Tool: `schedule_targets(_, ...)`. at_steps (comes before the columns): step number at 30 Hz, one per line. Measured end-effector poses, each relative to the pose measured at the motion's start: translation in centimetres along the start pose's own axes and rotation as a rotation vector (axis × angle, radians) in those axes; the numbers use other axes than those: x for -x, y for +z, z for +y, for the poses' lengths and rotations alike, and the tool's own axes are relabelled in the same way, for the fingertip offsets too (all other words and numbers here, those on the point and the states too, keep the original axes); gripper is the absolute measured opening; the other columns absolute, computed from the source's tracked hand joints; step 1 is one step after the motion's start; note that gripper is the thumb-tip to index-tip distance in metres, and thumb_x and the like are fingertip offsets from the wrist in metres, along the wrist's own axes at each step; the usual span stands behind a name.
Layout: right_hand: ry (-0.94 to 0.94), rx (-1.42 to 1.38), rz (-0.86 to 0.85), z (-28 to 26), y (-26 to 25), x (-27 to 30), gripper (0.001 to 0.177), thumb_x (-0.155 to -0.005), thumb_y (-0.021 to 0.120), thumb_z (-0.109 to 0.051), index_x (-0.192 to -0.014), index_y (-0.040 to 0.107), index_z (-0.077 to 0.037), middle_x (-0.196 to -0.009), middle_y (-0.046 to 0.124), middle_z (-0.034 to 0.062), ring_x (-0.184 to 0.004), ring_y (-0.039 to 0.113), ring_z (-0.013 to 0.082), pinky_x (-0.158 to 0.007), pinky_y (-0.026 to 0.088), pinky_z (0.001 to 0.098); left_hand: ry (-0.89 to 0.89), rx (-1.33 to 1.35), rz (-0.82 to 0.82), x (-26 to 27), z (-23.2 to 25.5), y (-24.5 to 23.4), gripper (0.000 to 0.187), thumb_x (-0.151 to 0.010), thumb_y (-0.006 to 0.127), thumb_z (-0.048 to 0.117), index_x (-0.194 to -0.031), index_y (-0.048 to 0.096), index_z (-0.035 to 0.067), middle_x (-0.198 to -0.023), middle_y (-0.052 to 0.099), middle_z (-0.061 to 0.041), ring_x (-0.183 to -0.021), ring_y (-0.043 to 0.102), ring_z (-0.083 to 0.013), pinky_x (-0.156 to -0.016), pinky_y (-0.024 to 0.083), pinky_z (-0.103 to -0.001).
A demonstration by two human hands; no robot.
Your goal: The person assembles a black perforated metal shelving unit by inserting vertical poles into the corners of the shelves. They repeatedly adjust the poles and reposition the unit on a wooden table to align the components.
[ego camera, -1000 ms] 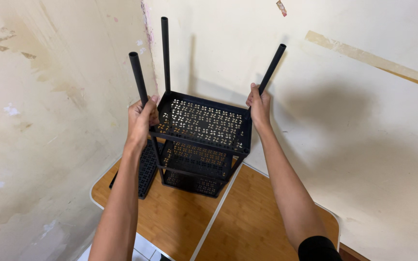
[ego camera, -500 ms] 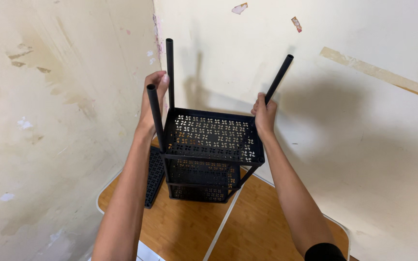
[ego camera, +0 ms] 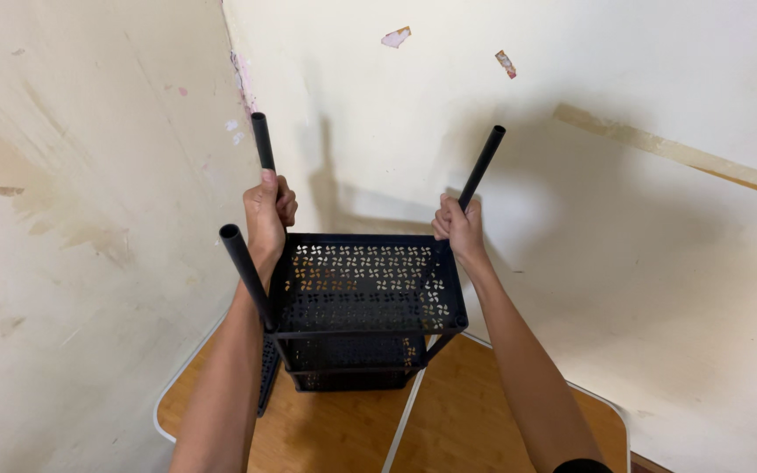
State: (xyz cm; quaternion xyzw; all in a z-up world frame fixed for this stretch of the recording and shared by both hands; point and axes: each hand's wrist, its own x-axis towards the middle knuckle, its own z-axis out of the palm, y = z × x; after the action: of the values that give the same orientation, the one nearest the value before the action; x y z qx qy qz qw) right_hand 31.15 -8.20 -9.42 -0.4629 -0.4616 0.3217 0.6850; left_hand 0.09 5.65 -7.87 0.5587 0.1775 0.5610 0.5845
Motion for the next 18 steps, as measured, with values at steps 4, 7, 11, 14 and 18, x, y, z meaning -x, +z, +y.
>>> schedule_targets(4, 0.03, -0.001, -0.054, -0.2, -0.4, -0.1, 0.049, -0.106, 0.048, -0.021, -0.061, 0.029, -0.015, -0.046, 0.027, -0.0026, -0.039, 0.024, 0.0087, -0.04, 0.023, 0.029, 0.008, 0.018, -0.095, 0.0, 1.1, -0.1, 0.064, -0.109, 0.04, 0.06, -0.067, 0.031, 0.014, -0.057, 0.027, 0.005, -0.048, 0.024, -0.007, -0.044, 0.017, -0.028)
schedule_targets(7, -0.036, -0.007, -0.037, -0.1, 0.0, 0.2, 0.05, -0.11, 0.048, -0.022, -0.064, 0.03, -0.014, -0.051, 0.028, -0.0034, -0.043, 0.026, 0.0075, -0.043, 0.024, 0.0268, -0.018, -0.024, -0.104, 0.4, 2.7, 0.7, 0.062, -0.109, 0.038, 0.059, -0.068, 0.034, 0.012, -0.057, 0.029, 0.004, -0.049, 0.025, -0.0076, -0.045, 0.02, -0.027)
schedule_targets(11, -0.119, 0.0, -0.022, -2.5, 0.8, 0.3, 0.028, -0.111, 0.043, -0.025, -0.086, 0.043, -0.012, -0.068, 0.04, -0.0021, -0.058, 0.039, 0.0088, -0.056, 0.035, 0.0269, 0.093, -0.252, -0.076, 0.2, 6.5, 2.3, 0.06, -0.11, 0.029, 0.055, -0.071, 0.045, 0.012, -0.058, 0.039, 0.004, -0.057, 0.04, -0.0094, -0.055, 0.034, -0.026)
schedule_targets(14, -0.191, 0.055, 0.091, -5.9, 2.0, 0.2, 0.028, -0.111, 0.035, -0.031, -0.096, 0.047, -0.011, -0.074, 0.049, 0.0004, -0.064, 0.049, 0.0117, -0.062, 0.043, 0.0287, 0.158, -0.186, -0.04, -1.1, 9.2, 3.7, 0.046, -0.109, 0.032, 0.047, -0.086, 0.051, 0.012, -0.066, 0.043, 0.004, -0.065, 0.043, -0.0107, -0.063, 0.038, -0.028)
schedule_targets(18, -0.339, 0.021, 0.216, -10.4, 4.1, -1.3, 0.031, -0.113, 0.034, -0.033, -0.101, 0.049, -0.009, -0.08, 0.049, 0.0017, -0.069, 0.048, 0.0128, -0.066, 0.043, 0.0296, 0.092, -0.118, -0.017, -3.6, 11.7, 5.2, 0.042, -0.113, 0.04, 0.042, -0.083, 0.042, 0.012, -0.067, 0.035, 0.004, -0.06, 0.033, -0.0102, -0.055, 0.032, -0.029)
